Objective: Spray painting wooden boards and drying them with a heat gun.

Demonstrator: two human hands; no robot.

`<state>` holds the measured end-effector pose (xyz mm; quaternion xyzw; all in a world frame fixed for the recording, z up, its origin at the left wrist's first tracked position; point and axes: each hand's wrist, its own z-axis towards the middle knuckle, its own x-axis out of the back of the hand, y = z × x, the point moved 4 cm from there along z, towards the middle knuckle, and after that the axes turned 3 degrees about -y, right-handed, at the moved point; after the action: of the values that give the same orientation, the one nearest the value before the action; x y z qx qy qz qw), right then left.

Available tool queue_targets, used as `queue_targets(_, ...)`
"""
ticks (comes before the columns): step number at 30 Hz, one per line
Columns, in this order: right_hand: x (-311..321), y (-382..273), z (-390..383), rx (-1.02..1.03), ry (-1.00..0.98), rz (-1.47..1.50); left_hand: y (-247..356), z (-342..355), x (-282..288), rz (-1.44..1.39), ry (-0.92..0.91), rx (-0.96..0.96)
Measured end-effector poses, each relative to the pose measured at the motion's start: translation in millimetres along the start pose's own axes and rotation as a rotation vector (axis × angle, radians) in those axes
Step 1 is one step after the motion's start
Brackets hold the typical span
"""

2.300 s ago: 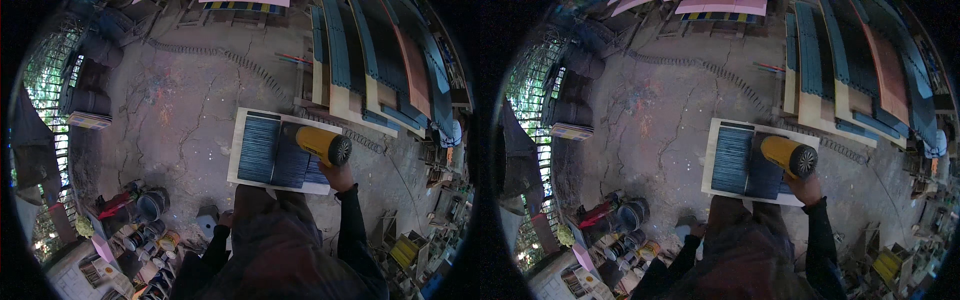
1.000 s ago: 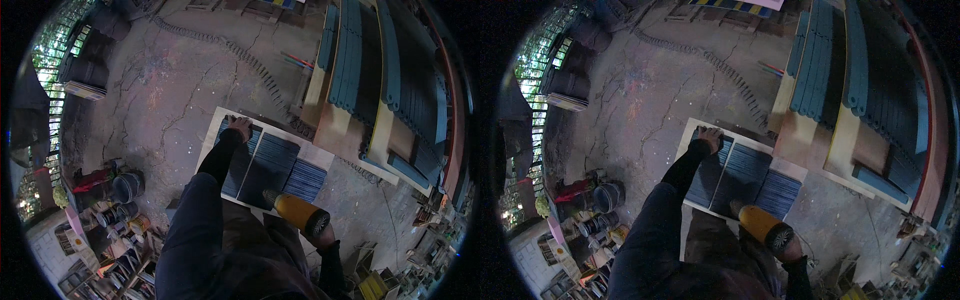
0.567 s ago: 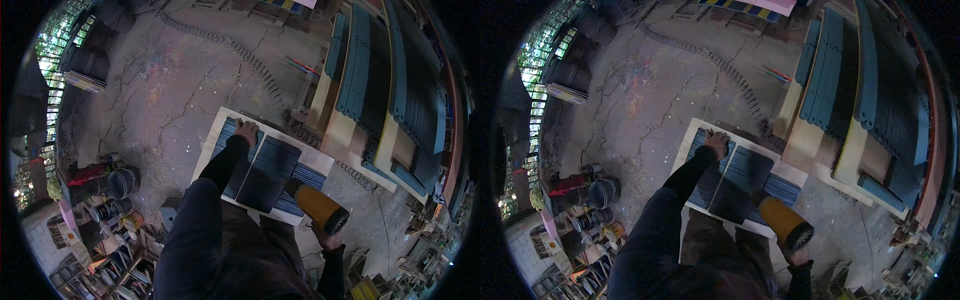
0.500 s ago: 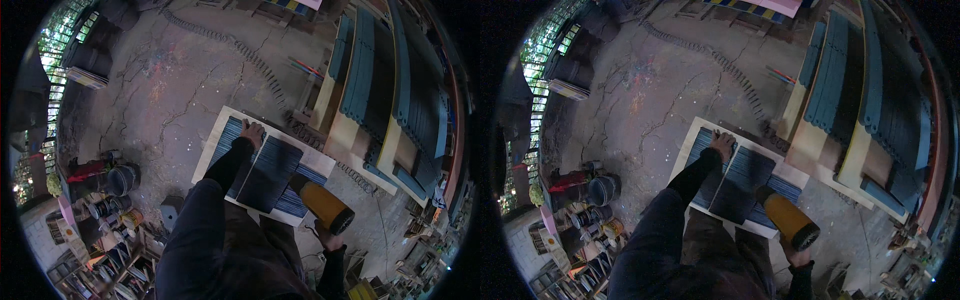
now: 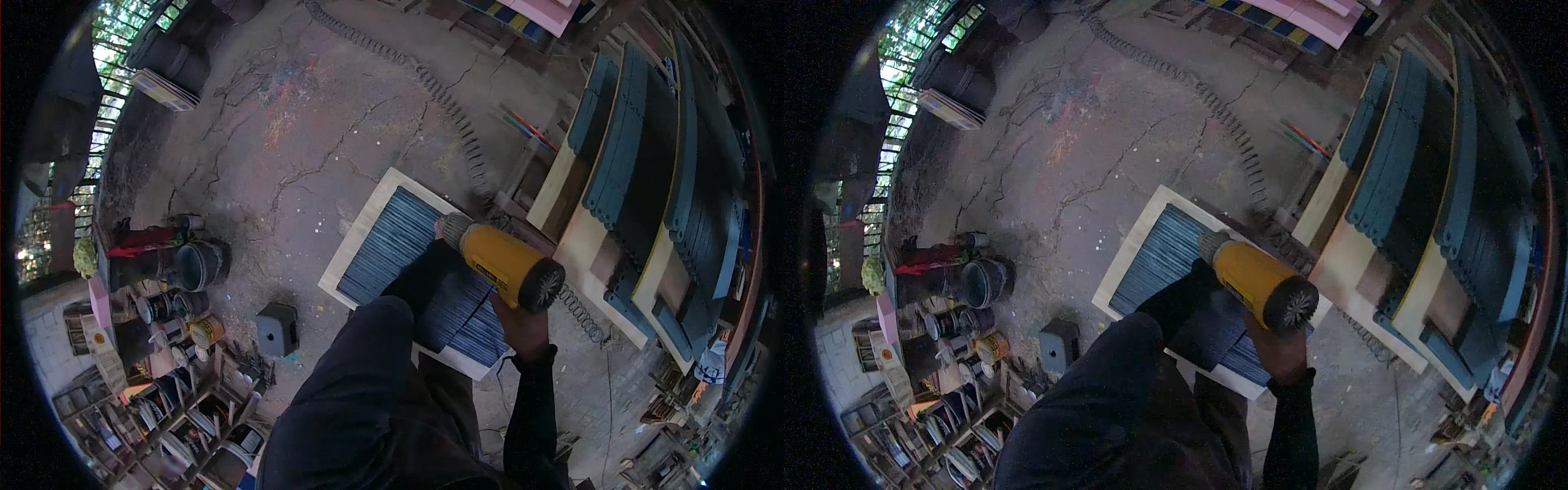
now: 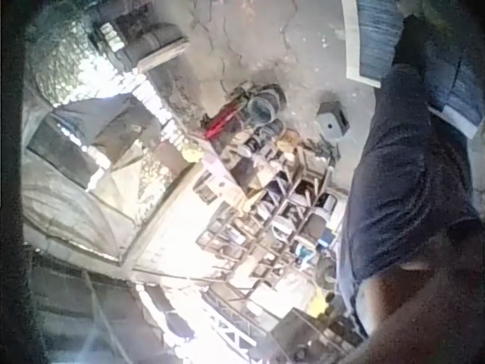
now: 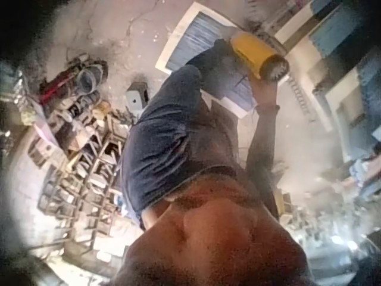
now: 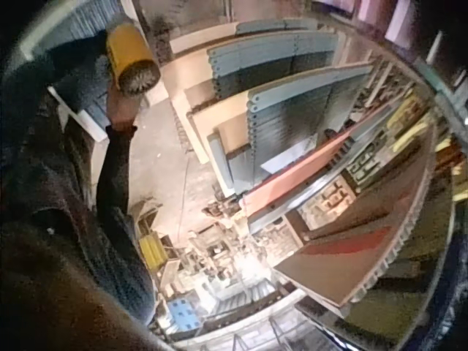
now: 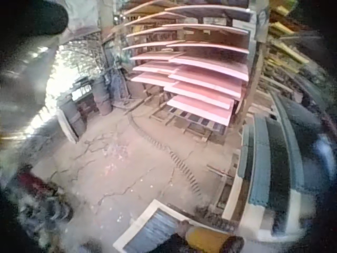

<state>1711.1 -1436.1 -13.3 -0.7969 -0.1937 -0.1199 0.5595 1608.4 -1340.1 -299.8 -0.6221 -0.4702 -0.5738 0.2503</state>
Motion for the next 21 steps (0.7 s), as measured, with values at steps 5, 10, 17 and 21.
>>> queue_targets(5, -11, -1, 27, -0.021, -0.067, -0.012, 3, 1, 4, -0.132, -0.009, 0.095)
queue_targets(10, -28, 7, 42, 0.037, -0.012, -0.029, 9, 3, 6, -0.228, 0.007, 0.152)
queue_targets(17, -36, 8, 57, 0.060, -0.095, -0.136, 13, 2, 7, -0.311, 0.022, 0.205)
queue_targets(21, -43, 1, 63, -0.010, -0.043, -0.416, 16, 3, 8, -0.351, 0.023, 0.216)
